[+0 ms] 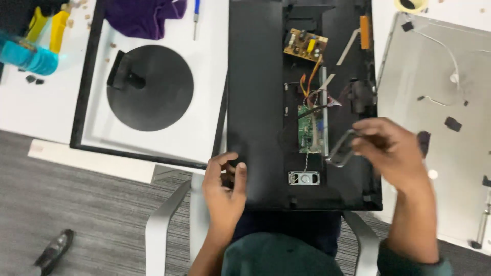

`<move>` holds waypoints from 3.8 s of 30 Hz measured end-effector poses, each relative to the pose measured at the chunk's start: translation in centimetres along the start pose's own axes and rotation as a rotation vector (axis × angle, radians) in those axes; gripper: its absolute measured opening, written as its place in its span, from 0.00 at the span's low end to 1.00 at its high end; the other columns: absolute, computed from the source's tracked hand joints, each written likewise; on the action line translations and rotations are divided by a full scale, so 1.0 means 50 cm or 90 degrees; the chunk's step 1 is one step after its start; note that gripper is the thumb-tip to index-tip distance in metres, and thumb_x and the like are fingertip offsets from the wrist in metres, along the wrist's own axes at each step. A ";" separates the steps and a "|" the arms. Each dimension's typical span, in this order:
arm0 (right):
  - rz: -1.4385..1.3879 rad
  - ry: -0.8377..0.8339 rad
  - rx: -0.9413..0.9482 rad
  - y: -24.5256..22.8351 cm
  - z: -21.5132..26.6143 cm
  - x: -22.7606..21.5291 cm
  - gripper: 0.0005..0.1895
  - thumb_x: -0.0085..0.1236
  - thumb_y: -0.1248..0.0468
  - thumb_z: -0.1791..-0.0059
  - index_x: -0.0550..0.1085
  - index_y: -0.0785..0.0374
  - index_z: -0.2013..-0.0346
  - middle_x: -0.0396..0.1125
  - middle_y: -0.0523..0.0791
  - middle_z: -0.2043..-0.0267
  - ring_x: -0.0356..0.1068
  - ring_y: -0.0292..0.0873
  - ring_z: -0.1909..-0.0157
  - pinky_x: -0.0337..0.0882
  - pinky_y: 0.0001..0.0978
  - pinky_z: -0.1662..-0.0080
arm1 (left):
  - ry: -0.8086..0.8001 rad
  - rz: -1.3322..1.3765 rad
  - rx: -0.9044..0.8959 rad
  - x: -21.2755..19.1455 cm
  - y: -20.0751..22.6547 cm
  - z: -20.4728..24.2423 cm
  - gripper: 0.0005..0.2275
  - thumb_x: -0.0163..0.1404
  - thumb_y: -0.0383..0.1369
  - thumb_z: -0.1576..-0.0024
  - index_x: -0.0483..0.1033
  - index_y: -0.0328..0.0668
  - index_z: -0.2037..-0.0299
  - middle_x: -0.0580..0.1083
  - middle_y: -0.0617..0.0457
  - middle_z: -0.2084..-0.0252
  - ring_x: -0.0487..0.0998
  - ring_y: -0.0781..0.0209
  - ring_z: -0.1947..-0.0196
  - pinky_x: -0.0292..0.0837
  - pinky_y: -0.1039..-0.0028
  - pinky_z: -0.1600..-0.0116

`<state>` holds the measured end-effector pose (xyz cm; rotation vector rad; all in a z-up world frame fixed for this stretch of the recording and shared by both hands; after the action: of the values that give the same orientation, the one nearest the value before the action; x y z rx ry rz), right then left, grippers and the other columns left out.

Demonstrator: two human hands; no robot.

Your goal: Disassembling a computer monitor to remove internal components including circuit boards and speakers.

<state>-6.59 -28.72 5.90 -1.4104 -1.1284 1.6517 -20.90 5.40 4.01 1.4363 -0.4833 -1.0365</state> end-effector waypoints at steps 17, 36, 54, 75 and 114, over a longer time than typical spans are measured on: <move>0.277 -0.037 0.035 -0.006 -0.047 0.097 0.10 0.65 0.64 0.53 0.76 0.61 0.59 0.76 0.44 0.61 0.78 0.41 0.61 0.75 0.34 0.56 | 0.063 -0.355 0.231 0.039 0.082 -0.086 0.28 0.61 0.35 0.50 0.69 0.28 0.41 0.66 0.33 0.43 0.65 0.35 0.45 0.64 0.51 0.43; 0.273 0.231 -0.013 0.042 -0.054 -0.015 0.19 0.58 0.73 0.52 0.76 0.66 0.45 0.74 0.54 0.54 0.77 0.49 0.56 0.76 0.38 0.55 | 0.029 -0.302 0.237 0.018 -0.019 -0.177 0.11 0.46 0.24 0.41 0.76 0.24 0.52 0.77 0.31 0.59 0.79 0.33 0.59 0.73 0.53 0.51; 0.309 0.234 -0.006 0.025 0.031 0.017 0.23 0.61 0.71 0.52 0.73 0.67 0.42 0.72 0.57 0.49 0.77 0.51 0.54 0.78 0.37 0.58 | 0.053 -0.413 0.325 -0.019 0.043 -0.160 0.13 0.53 0.27 0.42 0.78 0.26 0.50 0.76 0.35 0.60 0.78 0.37 0.63 0.74 0.56 0.58; 0.172 -0.042 -0.040 -0.065 0.062 0.188 0.29 0.67 0.65 0.55 0.70 0.60 0.40 0.75 0.46 0.49 0.76 0.38 0.64 0.74 0.29 0.64 | -0.288 -0.073 0.109 0.189 0.001 -0.069 0.06 0.54 0.31 0.41 0.77 0.36 0.63 0.74 0.50 0.69 0.75 0.61 0.72 0.71 0.70 0.66; -0.599 0.035 -0.017 -0.031 -0.046 -0.205 0.04 0.50 0.73 0.36 0.73 0.70 0.54 0.72 0.53 0.59 0.76 0.44 0.58 0.80 0.31 0.55 | -0.261 -0.205 0.383 0.261 0.173 -0.165 0.05 0.62 0.28 0.47 0.80 0.38 0.65 0.74 0.47 0.63 0.76 0.49 0.62 0.71 0.61 0.57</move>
<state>-2.55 -36.96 11.29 -0.7147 -1.4659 0.9081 -5.07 -1.93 7.04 1.8745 -0.9400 -1.5437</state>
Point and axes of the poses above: each hand's wrist, its own z-axis away from the middle knuckle, its own x-axis out of the palm, y = z × x, the point moved 10 cm from there along -z, towards the middle knuckle
